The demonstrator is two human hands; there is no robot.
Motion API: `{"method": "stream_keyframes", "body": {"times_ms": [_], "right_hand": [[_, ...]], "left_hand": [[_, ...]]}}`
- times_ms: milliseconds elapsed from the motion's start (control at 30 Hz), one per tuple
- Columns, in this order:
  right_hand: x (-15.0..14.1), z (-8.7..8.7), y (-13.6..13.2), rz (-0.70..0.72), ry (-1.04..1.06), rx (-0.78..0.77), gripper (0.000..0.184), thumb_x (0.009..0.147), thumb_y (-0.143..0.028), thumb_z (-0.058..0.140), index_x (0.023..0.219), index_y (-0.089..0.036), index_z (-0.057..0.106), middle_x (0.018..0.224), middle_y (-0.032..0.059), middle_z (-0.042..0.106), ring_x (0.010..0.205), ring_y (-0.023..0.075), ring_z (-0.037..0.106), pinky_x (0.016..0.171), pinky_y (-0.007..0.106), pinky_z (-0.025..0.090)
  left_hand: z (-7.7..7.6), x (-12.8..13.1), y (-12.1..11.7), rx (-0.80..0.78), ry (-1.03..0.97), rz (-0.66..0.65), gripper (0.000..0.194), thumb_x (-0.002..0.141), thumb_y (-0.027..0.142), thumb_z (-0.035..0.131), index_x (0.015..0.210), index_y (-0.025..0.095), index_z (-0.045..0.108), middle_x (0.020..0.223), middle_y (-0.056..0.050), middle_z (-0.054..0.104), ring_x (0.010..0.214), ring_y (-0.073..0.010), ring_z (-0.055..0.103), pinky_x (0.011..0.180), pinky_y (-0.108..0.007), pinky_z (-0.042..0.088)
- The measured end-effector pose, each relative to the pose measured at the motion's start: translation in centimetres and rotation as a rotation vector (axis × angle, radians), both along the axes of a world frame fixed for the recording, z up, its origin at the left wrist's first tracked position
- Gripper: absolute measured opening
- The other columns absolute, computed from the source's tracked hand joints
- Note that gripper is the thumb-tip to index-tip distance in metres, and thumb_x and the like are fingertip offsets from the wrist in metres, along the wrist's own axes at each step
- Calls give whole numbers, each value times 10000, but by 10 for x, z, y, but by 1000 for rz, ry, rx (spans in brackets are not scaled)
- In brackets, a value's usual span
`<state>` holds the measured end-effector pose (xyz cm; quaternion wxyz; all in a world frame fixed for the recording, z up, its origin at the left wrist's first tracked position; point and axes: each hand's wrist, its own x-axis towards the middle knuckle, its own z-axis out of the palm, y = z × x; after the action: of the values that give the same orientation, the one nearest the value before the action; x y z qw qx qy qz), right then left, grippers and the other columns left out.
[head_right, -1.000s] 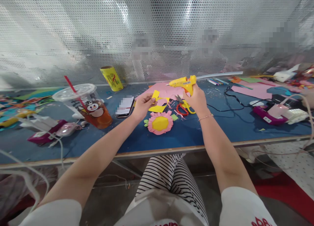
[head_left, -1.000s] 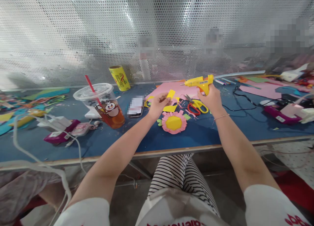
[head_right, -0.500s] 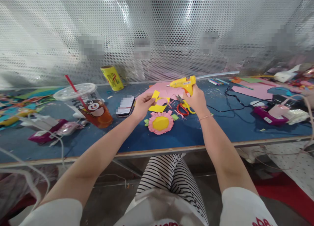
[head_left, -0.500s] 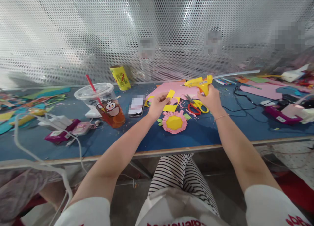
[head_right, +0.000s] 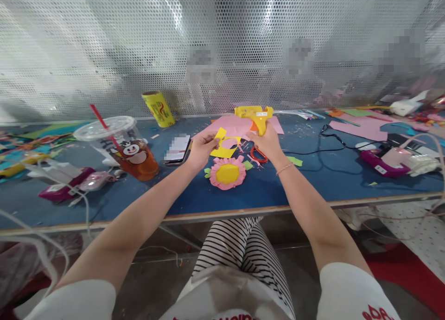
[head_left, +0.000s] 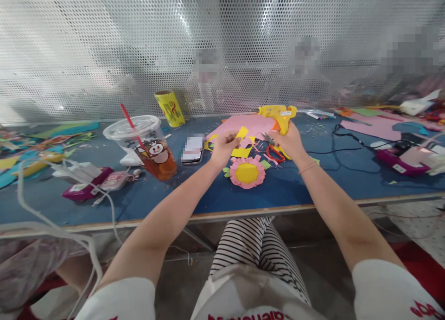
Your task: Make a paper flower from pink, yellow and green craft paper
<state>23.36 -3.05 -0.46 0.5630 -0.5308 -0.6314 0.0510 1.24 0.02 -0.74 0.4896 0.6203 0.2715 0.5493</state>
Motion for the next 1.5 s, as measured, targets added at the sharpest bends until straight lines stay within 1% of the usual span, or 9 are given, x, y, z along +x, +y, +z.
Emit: {"method": "stream_keyframes", "body": {"times_ms": [100,167,333,533,767,867,1100,1267,1500], "right_hand": [[-17,2,0,152,288,-101,495,619,-359,675,1010,-225,403,654,-74,444,554,143,571,560,343,532],[-28,5,-2,235,414,-72,534,574,-302,707,993,-245,380,679,-87,415,606,126,581,620,327,537],[-41,3,-4,373,558,-46,576,548,-240,729,1003,-270,378,691,-90,392,730,120,598,692,291,517],[-44,-4,-2,391,570,-70,623,537,-219,722,1054,-283,379,715,-86,403,733,114,575,680,282,495],[-43,-1,-7,365,491,-44,540,605,-207,687,1052,-272,393,686,-85,407,621,85,483,661,283,469],[-44,0,-7,340,470,-50,549,599,-208,695,1052,-272,391,682,-86,398,615,89,480,646,282,465],[-46,-6,-5,409,475,-78,592,576,-174,700,1066,-275,383,711,-81,407,616,85,485,630,273,469],[-45,-10,0,401,475,-83,590,582,-196,697,1078,-278,388,730,-73,417,653,95,505,629,276,471],[-48,-8,-3,422,488,-80,568,583,-137,648,1064,-277,380,696,-86,402,602,81,469,603,260,439]], "left_hand": [[-3,5,-2,14,28,5,247,663,267,651,883,155,664,723,-3,653,548,-67,507,563,-230,420],[-4,9,-6,19,62,4,232,675,264,637,877,151,662,719,-6,653,543,-66,504,544,-220,411],[-1,16,-18,0,125,-6,225,677,224,616,878,135,660,772,-26,665,538,-59,504,518,-206,410],[0,17,-21,-10,139,32,220,674,215,621,875,133,663,779,-35,673,517,-59,496,500,-204,411],[-1,14,-19,6,144,33,181,693,238,610,826,130,668,679,-16,630,490,-55,472,472,-193,386],[1,15,-20,16,150,29,173,692,225,602,822,128,665,667,-11,623,484,-53,464,470,-195,383],[4,19,-29,9,195,20,194,672,232,620,829,127,663,721,-25,646,509,-63,482,498,-211,404],[4,20,-30,14,202,24,202,665,240,628,834,135,667,737,-30,658,549,-82,522,534,-225,431],[2,21,-30,11,184,-11,201,658,244,629,824,133,653,779,-37,670,569,-77,528,535,-216,443]]}}
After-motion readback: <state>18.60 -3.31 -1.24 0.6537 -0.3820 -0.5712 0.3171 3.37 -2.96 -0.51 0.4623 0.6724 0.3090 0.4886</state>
